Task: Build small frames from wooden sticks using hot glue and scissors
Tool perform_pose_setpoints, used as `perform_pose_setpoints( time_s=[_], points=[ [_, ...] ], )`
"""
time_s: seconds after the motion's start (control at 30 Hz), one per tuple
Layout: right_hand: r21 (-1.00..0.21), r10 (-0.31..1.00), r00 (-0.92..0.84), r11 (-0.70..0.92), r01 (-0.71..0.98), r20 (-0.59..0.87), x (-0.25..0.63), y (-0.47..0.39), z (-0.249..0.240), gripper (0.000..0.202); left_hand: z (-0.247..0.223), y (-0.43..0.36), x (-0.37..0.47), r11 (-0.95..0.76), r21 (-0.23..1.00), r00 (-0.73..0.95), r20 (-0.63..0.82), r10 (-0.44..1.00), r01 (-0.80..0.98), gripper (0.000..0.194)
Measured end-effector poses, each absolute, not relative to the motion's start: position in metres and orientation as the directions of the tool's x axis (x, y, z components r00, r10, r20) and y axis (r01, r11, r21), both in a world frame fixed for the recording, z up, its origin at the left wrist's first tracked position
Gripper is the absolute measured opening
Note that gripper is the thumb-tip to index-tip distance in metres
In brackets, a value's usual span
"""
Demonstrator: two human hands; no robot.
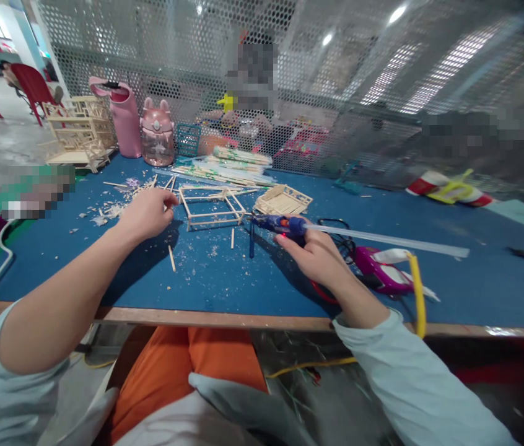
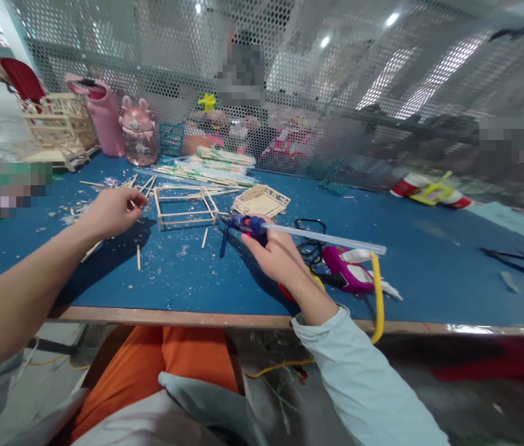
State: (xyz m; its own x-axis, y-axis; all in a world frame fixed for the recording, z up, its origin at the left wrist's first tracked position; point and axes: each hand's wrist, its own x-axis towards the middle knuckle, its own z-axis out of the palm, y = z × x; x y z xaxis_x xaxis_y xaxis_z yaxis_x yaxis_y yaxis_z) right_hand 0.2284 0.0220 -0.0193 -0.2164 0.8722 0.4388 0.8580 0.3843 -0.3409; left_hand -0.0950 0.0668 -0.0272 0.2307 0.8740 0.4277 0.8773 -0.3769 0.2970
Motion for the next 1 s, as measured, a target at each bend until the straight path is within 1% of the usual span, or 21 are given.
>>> perform_pose_setpoints(
  time_s=[0.07, 0.1, 0.17, 0.23, 0.3, 0.37, 0.4, 0.47, 0.53, 0.6, 0.67, 0.77, 1.0],
  points=[
    [-0.383, 0.859, -0.202, 0.404, 0.831, 0.47, 0.229, 0.02, -0.019, 0.039, -0.025, 0.073, -0.1, -0.443, 0.182, 0.3, 0.512, 0.805, 0.878, 0.036],
    [-0.396, 0.857, -0.187, 0.402, 0.826, 0.481, 0.229, 0.019, -0.019, 0.038, -0.024, 0.077, -0.101, -0.502, 0.122, 0.378, 0.515, 0.769, 0.856, 0.038],
    [-0.418, 0.858, -0.146, 0.38, 0.825, 0.493, 0.231, 0.018, -0.019, 0.037, -0.026, 0.085, -0.1, -0.607, 0.034, 0.531, 0.446, 0.72, 0.794, 0.037],
    [-0.443, 0.867, -0.101, 0.346, 0.827, 0.489, 0.233, 0.017, -0.019, 0.038, -0.029, 0.093, -0.097, -0.659, -0.003, 0.616, 0.36, 0.701, 0.752, 0.033],
    [-0.484, 0.88, -0.055, 0.311, 0.818, 0.472, 0.233, 0.015, -0.017, 0.04, -0.031, 0.096, -0.093, -0.682, 0.002, 0.643, 0.332, 0.69, 0.732, 0.029],
    [-0.584, 0.904, -0.01, 0.284, 0.76, 0.427, 0.229, 0.011, -0.014, 0.042, -0.032, 0.095, -0.089, -0.683, 0.04, 0.624, 0.37, 0.688, 0.73, 0.029],
    [-0.658, 0.92, 0.005, 0.278, 0.7, 0.393, 0.226, 0.008, -0.013, 0.043, -0.031, 0.093, -0.087, -0.672, 0.072, 0.595, 0.403, 0.696, 0.737, 0.03],
    [-0.805, 0.945, -0.003, 0.28, 0.523, 0.327, 0.218, 0.002, -0.01, 0.044, -0.031, 0.087, -0.085, -0.632, 0.158, 0.504, 0.474, 0.723, 0.759, 0.03],
    [-0.879, 0.955, -0.056, 0.291, 0.378, 0.292, 0.209, -0.005, -0.008, 0.045, -0.031, 0.081, -0.084, -0.598, 0.25, 0.409, 0.531, 0.742, 0.762, 0.028],
    [-0.886, 0.954, -0.117, 0.299, 0.353, 0.275, 0.199, -0.012, -0.005, 0.046, -0.032, 0.077, -0.083, -0.594, 0.313, 0.35, 0.575, 0.74, 0.741, 0.026],
    [-0.861, 0.952, -0.16, 0.306, 0.406, 0.263, 0.191, -0.017, -0.003, 0.049, -0.033, 0.075, -0.082, -0.603, 0.345, 0.32, 0.606, 0.728, 0.719, 0.026],
    [-0.81, 0.945, -0.174, 0.328, 0.485, 0.278, 0.179, -0.021, 0.0, 0.053, -0.034, 0.074, -0.081, -0.613, 0.365, 0.305, 0.623, 0.72, 0.701, 0.025],
    [-0.676, 0.902, -0.199, 0.42, 0.606, 0.382, 0.162, -0.02, 0.0, 0.048, -0.032, 0.073, -0.079, -0.597, 0.378, 0.304, 0.599, 0.741, 0.708, 0.023]
  ],
)
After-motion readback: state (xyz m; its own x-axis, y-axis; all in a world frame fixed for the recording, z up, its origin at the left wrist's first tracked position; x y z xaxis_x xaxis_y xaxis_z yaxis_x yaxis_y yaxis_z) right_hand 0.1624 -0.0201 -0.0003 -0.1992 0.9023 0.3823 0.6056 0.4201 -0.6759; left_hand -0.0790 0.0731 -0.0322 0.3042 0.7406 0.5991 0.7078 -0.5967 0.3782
